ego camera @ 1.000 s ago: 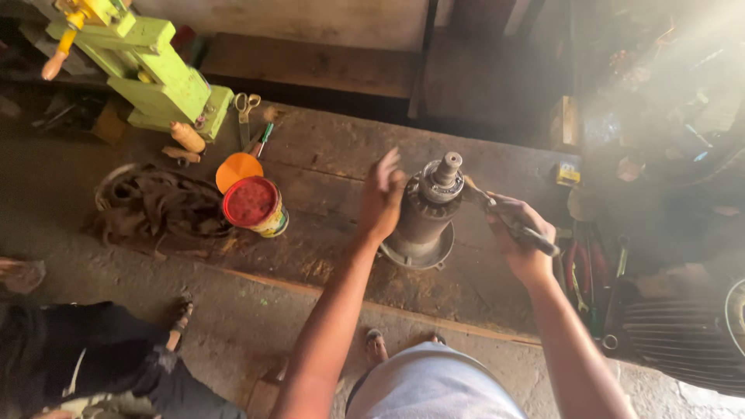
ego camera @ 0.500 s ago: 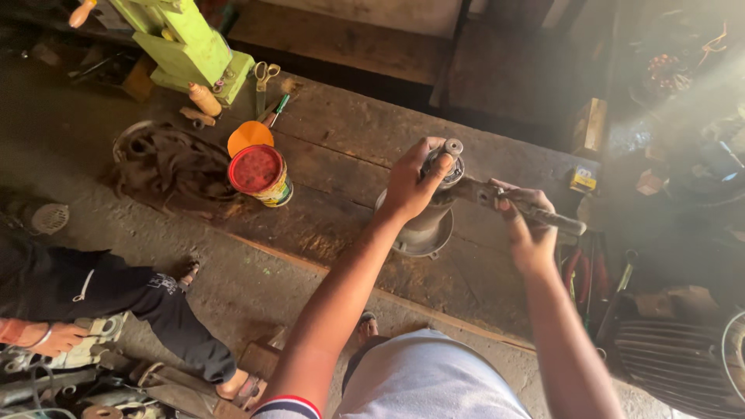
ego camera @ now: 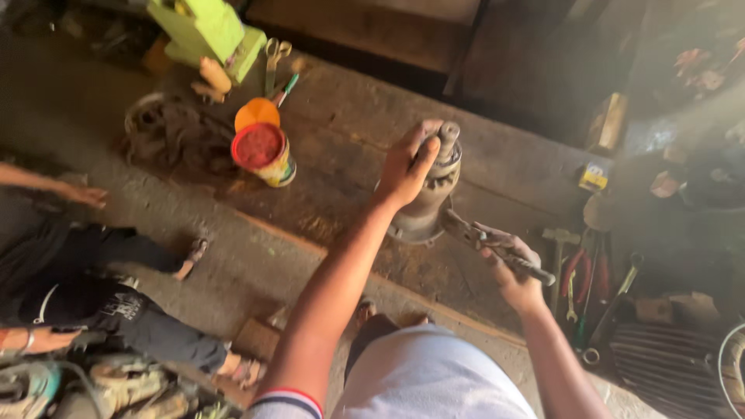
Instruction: The person cleans a cylindrical mechanical part on a wooden workbench using a small brush and a cloth. They scrub the exterior and interior surfaces, rotate the part to access different sides, and wipe it down with a cloth.
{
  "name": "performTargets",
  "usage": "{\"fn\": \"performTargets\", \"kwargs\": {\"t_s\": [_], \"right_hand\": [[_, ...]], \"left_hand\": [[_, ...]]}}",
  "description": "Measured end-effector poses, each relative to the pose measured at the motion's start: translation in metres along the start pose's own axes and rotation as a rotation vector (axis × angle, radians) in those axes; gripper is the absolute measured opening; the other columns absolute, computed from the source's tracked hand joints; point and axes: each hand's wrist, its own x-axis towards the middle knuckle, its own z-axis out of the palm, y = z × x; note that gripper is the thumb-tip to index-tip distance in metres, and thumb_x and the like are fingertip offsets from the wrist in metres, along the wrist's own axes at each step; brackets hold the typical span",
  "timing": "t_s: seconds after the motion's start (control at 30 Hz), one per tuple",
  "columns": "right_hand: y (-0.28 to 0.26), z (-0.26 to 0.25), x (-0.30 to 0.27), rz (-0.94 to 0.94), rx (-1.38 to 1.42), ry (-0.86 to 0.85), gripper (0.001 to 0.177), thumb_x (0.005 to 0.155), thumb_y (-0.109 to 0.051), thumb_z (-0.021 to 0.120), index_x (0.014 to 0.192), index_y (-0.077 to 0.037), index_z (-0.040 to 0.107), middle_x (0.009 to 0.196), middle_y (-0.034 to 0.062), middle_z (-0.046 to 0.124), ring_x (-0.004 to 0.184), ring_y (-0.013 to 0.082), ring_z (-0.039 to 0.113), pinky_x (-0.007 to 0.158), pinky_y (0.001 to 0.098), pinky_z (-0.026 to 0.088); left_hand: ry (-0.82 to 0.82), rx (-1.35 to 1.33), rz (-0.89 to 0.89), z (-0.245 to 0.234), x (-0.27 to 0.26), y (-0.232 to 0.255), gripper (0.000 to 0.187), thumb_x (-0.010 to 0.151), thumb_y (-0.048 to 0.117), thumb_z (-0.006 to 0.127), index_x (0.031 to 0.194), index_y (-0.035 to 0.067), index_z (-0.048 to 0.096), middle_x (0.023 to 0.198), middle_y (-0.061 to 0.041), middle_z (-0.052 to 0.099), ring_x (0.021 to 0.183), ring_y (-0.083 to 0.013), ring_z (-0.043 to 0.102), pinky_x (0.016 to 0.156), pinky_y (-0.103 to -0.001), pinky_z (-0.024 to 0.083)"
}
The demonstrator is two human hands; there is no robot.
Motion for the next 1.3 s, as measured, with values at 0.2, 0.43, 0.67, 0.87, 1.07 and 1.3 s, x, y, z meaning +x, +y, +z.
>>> {"fn": "performTargets", "kwargs": {"t_s": [0.2, 0.43, 0.67, 0.87, 1.07, 1.3], "right_hand": [[0.014, -0.020, -0.017, 0.201, -0.015, 0.131, 0.024, 0.097, -0.010, 0.072, 0.120, -0.005, 0.071, 0.116, 0.0137, 0.073, 0.096, 0.0184, 0.058, 0.083, 0.0332, 0.046], [0.011, 0.013, 0.043, 0.144, -0.057, -0.284, 0.017, 0.093, -0.013, 0.073, 0.109, -0.007, 0.076, 0.115, 0.0069, 0.077, 0.099, 0.0165, 0.071, 0.087, 0.0298, 0.058], [0.010, 0.027, 0.006, -0.187, -0.517, 0.180, 0.023, 0.091, -0.008, 0.071, 0.114, -0.010, 0.071, 0.126, 0.0126, 0.072, 0.108, 0.0318, 0.071, 0.089, 0.0363, 0.058], [0.017, 0.010, -0.004, 0.113, -0.502, 0.093, 0.025, 0.087, -0.017, 0.077, 0.110, -0.009, 0.073, 0.103, 0.0123, 0.073, 0.092, 0.0312, 0.071, 0.081, 0.0380, 0.055], [0.075, -0.026, -0.042, 0.288, -0.605, 0.121, 0.023, 0.089, -0.021, 0.079, 0.109, -0.009, 0.075, 0.102, 0.0113, 0.075, 0.092, 0.0262, 0.071, 0.079, 0.0369, 0.054], [0.155, -0.039, -0.086, 0.551, -0.123, 0.260, 0.038, 0.094, -0.029, 0.072, 0.123, -0.005, 0.066, 0.103, 0.0074, 0.075, 0.087, 0.0141, 0.071, 0.076, 0.0300, 0.054]], "left_hand": [[-0.008, -0.023, -0.013, 0.004, 0.004, -0.004, 0.061, 0.109, 0.059, 0.044, 0.142, 0.009, 0.056, 0.131, -0.014, 0.070, 0.127, -0.0265, 0.067, 0.108, -0.036, 0.050], [-0.066, -0.055, -0.040, 0.001, 0.001, -0.004, 0.068, 0.107, 0.060, 0.045, 0.148, 0.006, 0.048, 0.140, -0.017, 0.065, 0.135, -0.0275, 0.062, 0.114, -0.038, 0.047], [-0.083, -0.050, -0.062, 0.001, -0.008, -0.003, 0.067, 0.108, 0.059, 0.047, 0.148, 0.005, 0.048, 0.145, -0.018, 0.063, 0.137, -0.0301, 0.061, 0.116, -0.040, 0.047], [-0.062, -0.162, -0.072, -0.001, 0.003, -0.018, 0.070, 0.110, 0.061, 0.038, 0.152, 0.006, 0.044, 0.153, -0.017, 0.055, 0.141, -0.0293, 0.056, 0.120, -0.041, 0.041], [-0.048, -0.402, -0.091, 0.000, 0.008, -0.025, 0.083, 0.107, 0.069, 0.030, 0.160, 0.005, 0.031, 0.157, -0.022, 0.048, 0.142, -0.0337, 0.054, 0.122, -0.046, 0.038], [-0.068, -0.428, -0.079, -0.003, 0.001, -0.024, 0.086, 0.107, 0.071, 0.029, 0.161, 0.003, 0.028, 0.158, -0.024, 0.047, 0.143, -0.0339, 0.052, 0.123, -0.047, 0.038]]}}
